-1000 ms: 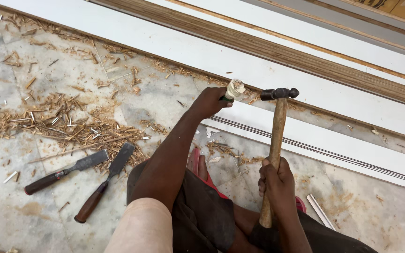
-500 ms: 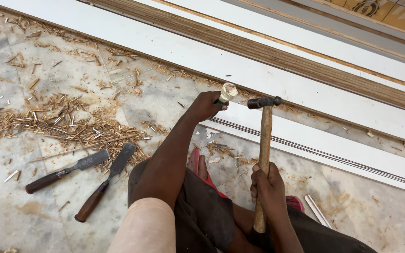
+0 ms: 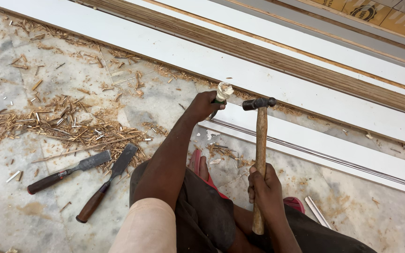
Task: The person sits on the floor and uses a chisel and hammer to carve a groove along a long white wooden plank. The person repeatedly strikes the chisel to remove wood shavings and shape the plank.
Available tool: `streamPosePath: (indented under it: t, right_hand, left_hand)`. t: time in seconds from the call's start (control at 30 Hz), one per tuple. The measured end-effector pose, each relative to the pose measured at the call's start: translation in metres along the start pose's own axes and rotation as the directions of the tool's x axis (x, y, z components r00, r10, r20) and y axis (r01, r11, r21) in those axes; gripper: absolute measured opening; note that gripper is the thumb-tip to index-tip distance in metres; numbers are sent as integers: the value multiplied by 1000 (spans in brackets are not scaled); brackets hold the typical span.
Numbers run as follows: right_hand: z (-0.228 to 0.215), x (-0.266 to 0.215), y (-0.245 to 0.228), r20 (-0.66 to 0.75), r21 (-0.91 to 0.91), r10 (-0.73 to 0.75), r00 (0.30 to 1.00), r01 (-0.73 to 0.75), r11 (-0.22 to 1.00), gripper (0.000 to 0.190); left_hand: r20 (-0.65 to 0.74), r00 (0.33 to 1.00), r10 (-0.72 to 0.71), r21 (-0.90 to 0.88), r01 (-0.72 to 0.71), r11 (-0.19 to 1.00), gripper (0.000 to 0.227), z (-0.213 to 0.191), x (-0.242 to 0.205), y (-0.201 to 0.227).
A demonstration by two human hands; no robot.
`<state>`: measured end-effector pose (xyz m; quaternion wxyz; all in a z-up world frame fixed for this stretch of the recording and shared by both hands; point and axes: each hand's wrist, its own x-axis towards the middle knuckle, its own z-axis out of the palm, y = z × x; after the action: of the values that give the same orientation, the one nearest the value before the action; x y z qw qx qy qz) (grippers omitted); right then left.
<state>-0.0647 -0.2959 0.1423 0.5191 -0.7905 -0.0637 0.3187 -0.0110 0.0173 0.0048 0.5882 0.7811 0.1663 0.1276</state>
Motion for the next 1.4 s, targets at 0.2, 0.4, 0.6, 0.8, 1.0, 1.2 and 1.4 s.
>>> streamPosePath:
  t: [0.2,0.4,0.6,0.8,1.0,1.2,1.4]
  right_hand:
    - [-1,2,3,1,0,-24,1000,24,1000,24]
    - [0,2,3,-3,8,-10,1000,10,1000,24]
    - [1,1,4,6,29,-18,1000,18,999,22]
    - [1,3,9,22,65,-29,999,27,997,21]
    - [2,-2,-4,18,9,-11,1000,11,1000,21]
    - [-1,-6,-48,-3,-129,-185,983,183,975,23]
    - [11,12,-67,-25,-188,-302,953,292,938,23]
  left_hand:
    - [3,999,-39,-14,39,999,22,-1,1,-4]
    - [0,999,-50,-27,50,998,21,-3,1,-4]
    - [7,998,-62,-24,62,998,21,-1,0,-2]
    - [6,998,-59,-1,59,998,20,1,0,-3]
    - [-27,999,-40,-56,39,998,20,1,-4,-11]
    - [-47,999,-3,-18,2,1000,19,5,-10,-10]
    - [-38,998,-49,26,50,998,21,6,-14,0]
